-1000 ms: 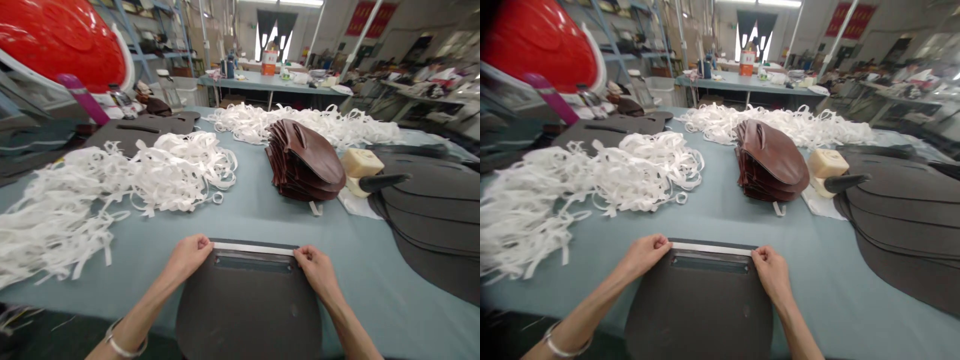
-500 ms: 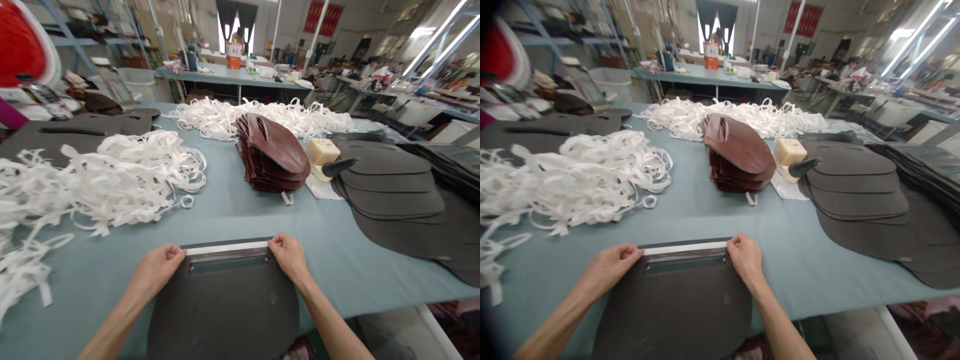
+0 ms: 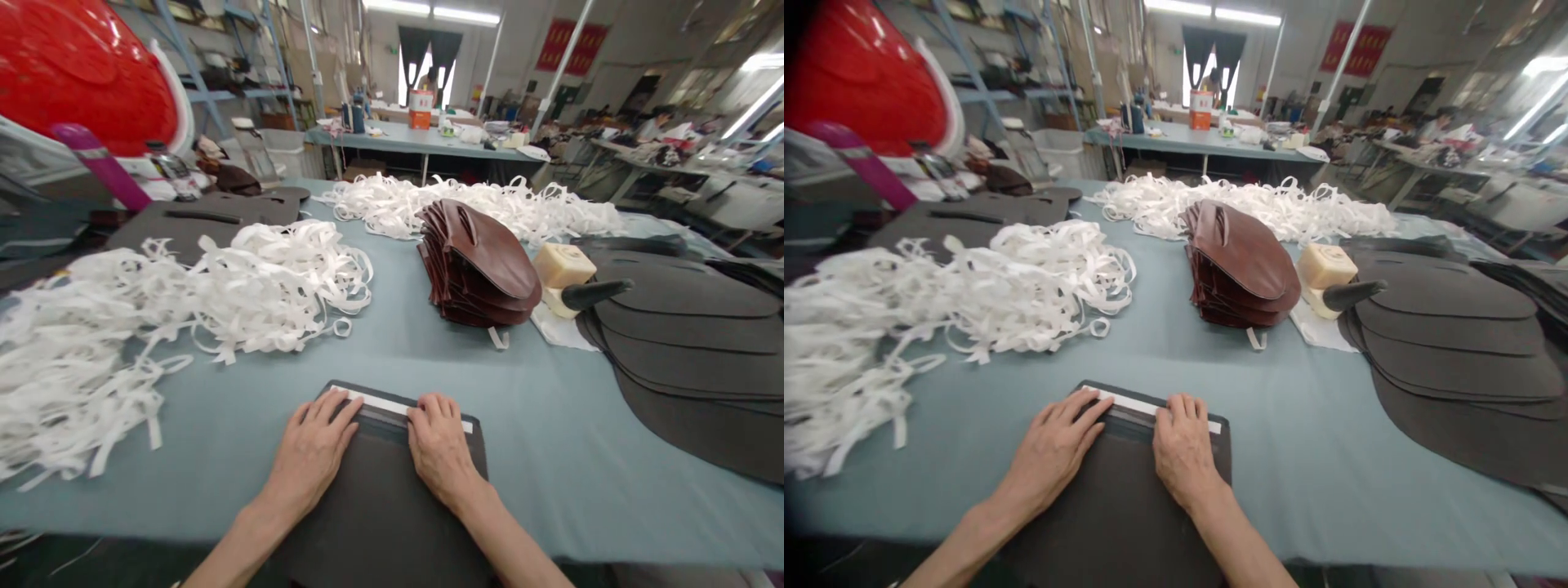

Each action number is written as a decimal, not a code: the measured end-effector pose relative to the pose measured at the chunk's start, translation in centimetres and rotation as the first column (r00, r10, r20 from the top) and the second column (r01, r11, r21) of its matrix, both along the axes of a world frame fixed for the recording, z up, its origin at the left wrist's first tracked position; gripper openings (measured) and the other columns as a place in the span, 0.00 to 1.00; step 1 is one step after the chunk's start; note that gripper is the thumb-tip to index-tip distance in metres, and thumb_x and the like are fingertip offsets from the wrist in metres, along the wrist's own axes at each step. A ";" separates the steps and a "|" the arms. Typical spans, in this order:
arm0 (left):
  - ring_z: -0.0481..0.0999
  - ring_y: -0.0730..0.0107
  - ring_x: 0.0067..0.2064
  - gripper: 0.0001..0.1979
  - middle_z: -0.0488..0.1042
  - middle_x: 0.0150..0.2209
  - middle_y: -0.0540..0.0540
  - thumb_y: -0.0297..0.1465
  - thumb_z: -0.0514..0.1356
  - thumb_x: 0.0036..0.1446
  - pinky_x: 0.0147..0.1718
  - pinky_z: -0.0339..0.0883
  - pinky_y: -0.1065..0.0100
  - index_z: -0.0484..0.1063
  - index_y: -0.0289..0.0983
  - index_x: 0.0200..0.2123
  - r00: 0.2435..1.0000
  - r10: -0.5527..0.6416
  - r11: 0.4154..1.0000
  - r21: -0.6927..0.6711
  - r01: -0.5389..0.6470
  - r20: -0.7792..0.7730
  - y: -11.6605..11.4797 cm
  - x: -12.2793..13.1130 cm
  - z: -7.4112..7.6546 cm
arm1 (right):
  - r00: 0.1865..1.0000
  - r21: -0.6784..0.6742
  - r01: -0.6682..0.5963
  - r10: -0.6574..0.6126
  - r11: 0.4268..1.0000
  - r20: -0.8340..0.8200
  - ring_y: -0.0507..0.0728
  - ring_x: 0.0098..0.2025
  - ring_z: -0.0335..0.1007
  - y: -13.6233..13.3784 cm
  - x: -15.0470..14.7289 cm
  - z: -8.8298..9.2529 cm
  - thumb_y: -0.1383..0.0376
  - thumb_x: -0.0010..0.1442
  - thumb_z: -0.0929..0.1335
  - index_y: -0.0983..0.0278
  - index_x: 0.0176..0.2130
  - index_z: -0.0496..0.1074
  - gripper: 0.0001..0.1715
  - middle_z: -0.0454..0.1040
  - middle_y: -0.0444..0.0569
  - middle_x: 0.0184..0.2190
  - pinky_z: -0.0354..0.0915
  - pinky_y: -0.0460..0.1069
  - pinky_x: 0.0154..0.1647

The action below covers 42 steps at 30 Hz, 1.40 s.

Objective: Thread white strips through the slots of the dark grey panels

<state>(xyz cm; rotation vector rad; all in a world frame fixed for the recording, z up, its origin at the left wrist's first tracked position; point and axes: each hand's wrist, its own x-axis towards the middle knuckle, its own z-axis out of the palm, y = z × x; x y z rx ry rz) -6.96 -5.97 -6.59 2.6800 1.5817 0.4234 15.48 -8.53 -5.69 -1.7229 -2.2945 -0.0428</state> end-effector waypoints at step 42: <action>0.61 0.56 0.58 0.22 0.69 0.55 0.43 0.23 0.50 0.60 0.54 0.58 0.55 0.63 0.38 0.57 0.991 0.073 0.996 0.048 -0.079 0.110 0.0 -0.1 -0.3 | 0.999 0.146 -0.036 0.030 0.989 0.042 0.61 0.40 0.61 -3.6 6.9 -0.5 0.77 0.59 0.59 0.66 0.36 0.72 0.15 0.69 0.54 0.37 0.60 0.54 0.38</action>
